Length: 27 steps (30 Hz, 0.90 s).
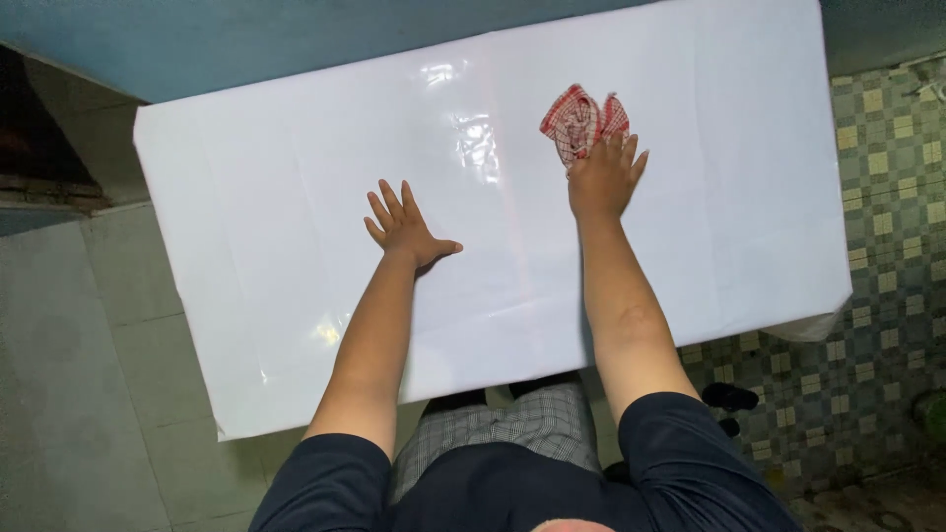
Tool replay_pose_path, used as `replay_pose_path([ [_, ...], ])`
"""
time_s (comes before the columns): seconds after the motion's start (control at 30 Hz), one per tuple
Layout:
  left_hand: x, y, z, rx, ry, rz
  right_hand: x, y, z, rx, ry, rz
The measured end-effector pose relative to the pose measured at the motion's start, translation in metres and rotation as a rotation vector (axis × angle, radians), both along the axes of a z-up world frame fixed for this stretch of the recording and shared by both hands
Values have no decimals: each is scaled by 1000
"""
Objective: The person wipes a large white rectangular surface with a red and white checkered cloth, using repetitive back-and-forth motions across the top. The cloth is occasionally refolded during the process.
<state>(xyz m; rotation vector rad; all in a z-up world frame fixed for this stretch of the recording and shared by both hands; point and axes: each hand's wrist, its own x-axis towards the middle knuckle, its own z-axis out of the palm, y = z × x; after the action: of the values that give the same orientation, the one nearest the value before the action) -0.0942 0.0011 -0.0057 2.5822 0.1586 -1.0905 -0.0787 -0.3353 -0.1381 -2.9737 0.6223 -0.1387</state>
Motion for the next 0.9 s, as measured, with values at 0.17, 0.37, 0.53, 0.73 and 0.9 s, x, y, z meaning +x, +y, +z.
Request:
replay_pose_path([
  [0.17, 3, 1, 3, -5, -22, 0, 23, 98, 2, 117, 28, 82],
  [0.37, 5, 2, -32, 8, -29, 14, -18, 225, 10, 300, 3, 553],
  [0.53, 0, 0, 6, -41, -11, 24, -15, 171, 22, 273, 62, 606],
  [0.73, 1, 1, 9, -25, -22, 9, -13, 16, -3, -38, -217, 303],
  [0.9, 0, 0, 12, -40, -24, 17, -26, 41, 20, 90, -2, 29],
])
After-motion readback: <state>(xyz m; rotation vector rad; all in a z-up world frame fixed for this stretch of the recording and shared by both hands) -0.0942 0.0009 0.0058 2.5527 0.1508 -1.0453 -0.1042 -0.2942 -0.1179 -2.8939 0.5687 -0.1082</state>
